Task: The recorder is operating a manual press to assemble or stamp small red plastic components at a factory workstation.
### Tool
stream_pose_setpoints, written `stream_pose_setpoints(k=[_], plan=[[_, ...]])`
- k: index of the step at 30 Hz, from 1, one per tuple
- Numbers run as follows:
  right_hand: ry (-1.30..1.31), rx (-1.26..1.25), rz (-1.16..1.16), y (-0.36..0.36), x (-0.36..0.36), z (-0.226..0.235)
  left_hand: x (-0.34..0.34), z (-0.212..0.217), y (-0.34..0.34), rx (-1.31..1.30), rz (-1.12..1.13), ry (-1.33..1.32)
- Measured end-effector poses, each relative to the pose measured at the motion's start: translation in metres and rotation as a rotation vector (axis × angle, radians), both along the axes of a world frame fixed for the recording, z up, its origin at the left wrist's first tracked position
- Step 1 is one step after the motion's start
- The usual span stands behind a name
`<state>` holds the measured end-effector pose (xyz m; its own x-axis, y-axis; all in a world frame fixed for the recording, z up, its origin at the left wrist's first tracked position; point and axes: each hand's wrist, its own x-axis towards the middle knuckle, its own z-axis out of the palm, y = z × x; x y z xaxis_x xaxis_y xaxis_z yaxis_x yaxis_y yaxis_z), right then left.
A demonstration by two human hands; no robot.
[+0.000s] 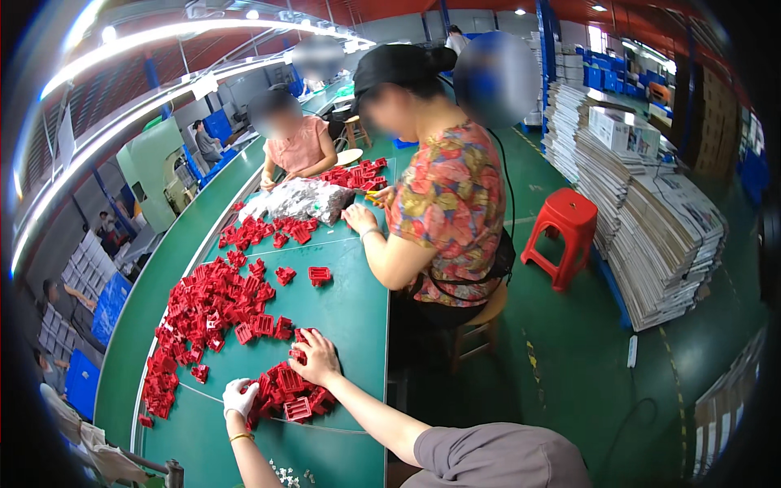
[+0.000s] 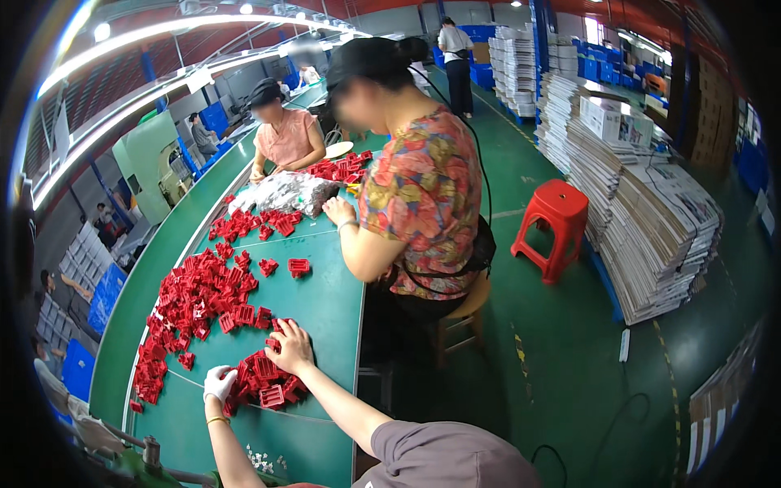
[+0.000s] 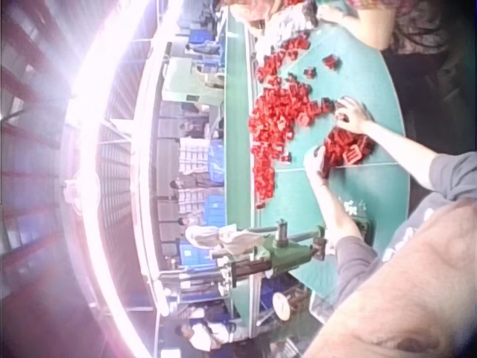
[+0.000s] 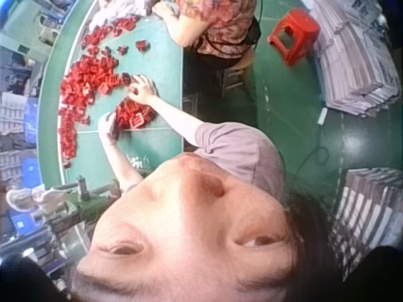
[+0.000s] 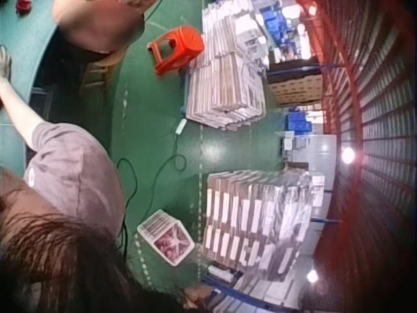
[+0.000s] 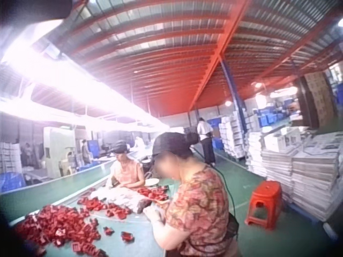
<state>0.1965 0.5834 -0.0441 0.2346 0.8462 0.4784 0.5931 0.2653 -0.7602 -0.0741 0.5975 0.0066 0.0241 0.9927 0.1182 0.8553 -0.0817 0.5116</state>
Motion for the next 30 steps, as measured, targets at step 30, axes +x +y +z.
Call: stream_pose_setpoints(k=[30], plan=[[0.137, 0.073, 0.075, 0.039, 0.02, -0.009, 0.067, 0.029, 0.129, -0.048, 0.074, 0.237]])
